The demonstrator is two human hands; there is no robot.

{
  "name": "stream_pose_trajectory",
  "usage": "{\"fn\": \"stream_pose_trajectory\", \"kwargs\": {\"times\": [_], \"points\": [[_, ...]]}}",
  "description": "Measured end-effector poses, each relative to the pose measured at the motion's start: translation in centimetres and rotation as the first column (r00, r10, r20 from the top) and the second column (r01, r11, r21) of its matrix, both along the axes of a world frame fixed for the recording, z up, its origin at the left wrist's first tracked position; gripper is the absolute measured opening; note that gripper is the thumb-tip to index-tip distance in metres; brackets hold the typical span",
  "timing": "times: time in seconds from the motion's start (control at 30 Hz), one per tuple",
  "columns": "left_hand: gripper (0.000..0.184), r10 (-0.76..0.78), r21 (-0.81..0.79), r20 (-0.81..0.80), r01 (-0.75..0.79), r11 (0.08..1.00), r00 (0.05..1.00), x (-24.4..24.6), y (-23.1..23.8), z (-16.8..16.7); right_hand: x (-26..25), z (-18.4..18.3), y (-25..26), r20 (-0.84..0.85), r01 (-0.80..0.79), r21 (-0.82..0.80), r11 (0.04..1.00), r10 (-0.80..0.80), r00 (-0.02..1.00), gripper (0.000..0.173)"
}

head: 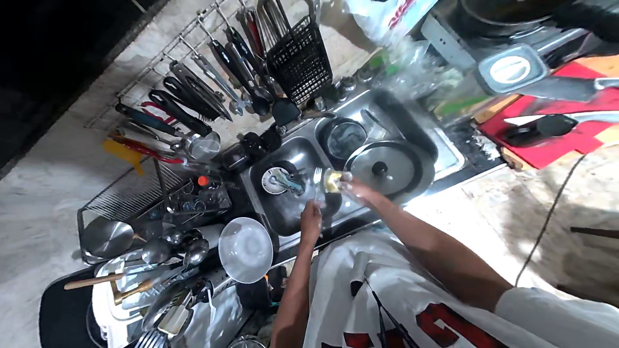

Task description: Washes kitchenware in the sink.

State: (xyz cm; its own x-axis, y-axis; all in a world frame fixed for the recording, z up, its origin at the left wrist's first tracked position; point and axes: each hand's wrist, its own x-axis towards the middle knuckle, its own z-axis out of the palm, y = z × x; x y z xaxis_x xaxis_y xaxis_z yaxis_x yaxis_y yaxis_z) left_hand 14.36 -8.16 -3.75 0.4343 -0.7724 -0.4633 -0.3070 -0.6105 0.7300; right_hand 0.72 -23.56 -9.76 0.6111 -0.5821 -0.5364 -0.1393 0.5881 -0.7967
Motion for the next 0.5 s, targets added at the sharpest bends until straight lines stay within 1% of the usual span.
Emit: {"fn": "stream_pose_trajectory", "kwargs": {"times": [0.03,0.1,0.13,0.2,0.27,0.3,0.4,0.43,0.47,0.5], "points": [[0.035,0.018,-0.004,0.003,-0.018,1.0,1.0,-0.3,-0.4,-0.2,0.5,-0.1,0.6,0.048,0.01,0.069,0.998,-0.013,0.999,0.046],[0.036,0.053,-0.014,0.018,-0.052,0.999,0.998,-0.7,-0.8,-0.6,1.6,-0.2,1.9,0.132,0.074,0.226,0.971,-0.106,0.986,0.047],[0.036,0.074,-0.022,0.032,-0.073,0.997,0.997,-0.9,-0.8,-0.8,2.2,-0.2,2.4,0.159,0.121,0.299,0.947,-0.174,0.972,0.045],[0.036,0.145,-0.056,0.074,-0.141,0.988,0.987,-1.4,-0.7,-0.9,2.7,-0.3,2.9,0.171,0.192,0.385,0.903,-0.274,0.946,0.042],[0.035,0.195,-0.097,0.105,-0.185,0.978,0.975,-1.6,-0.4,-0.9,2.8,-0.6,2.8,0.15,0.212,0.407,0.888,-0.294,0.944,0.04],[0.034,0.184,-0.103,0.106,-0.173,0.98,0.977,-1.5,-0.3,-0.9,2.6,-0.6,2.7,0.17,0.178,0.411,0.894,-0.267,0.948,0.04],[0.035,0.083,-0.08,0.076,-0.077,0.994,0.994,-1.0,0.1,-1.3,2.1,0.4,2.5,0.28,0.045,0.372,0.927,-0.158,0.947,0.037],[0.035,0.051,-0.07,0.063,-0.047,0.996,0.997,-0.9,0.3,-1.6,2.2,0.6,2.5,0.294,0.028,0.343,0.939,-0.136,0.946,0.035],[0.035,0.023,-0.061,0.053,-0.02,0.998,0.998,-0.9,0.4,-1.7,2.4,0.8,2.5,0.287,0.042,0.313,0.949,-0.137,0.948,0.034],[0.035,-0.003,-0.051,0.047,0.005,0.999,0.999,-1.1,0.5,-1.7,2.8,0.7,2.5,0.259,0.095,0.285,0.954,-0.172,0.95,0.033]]}}
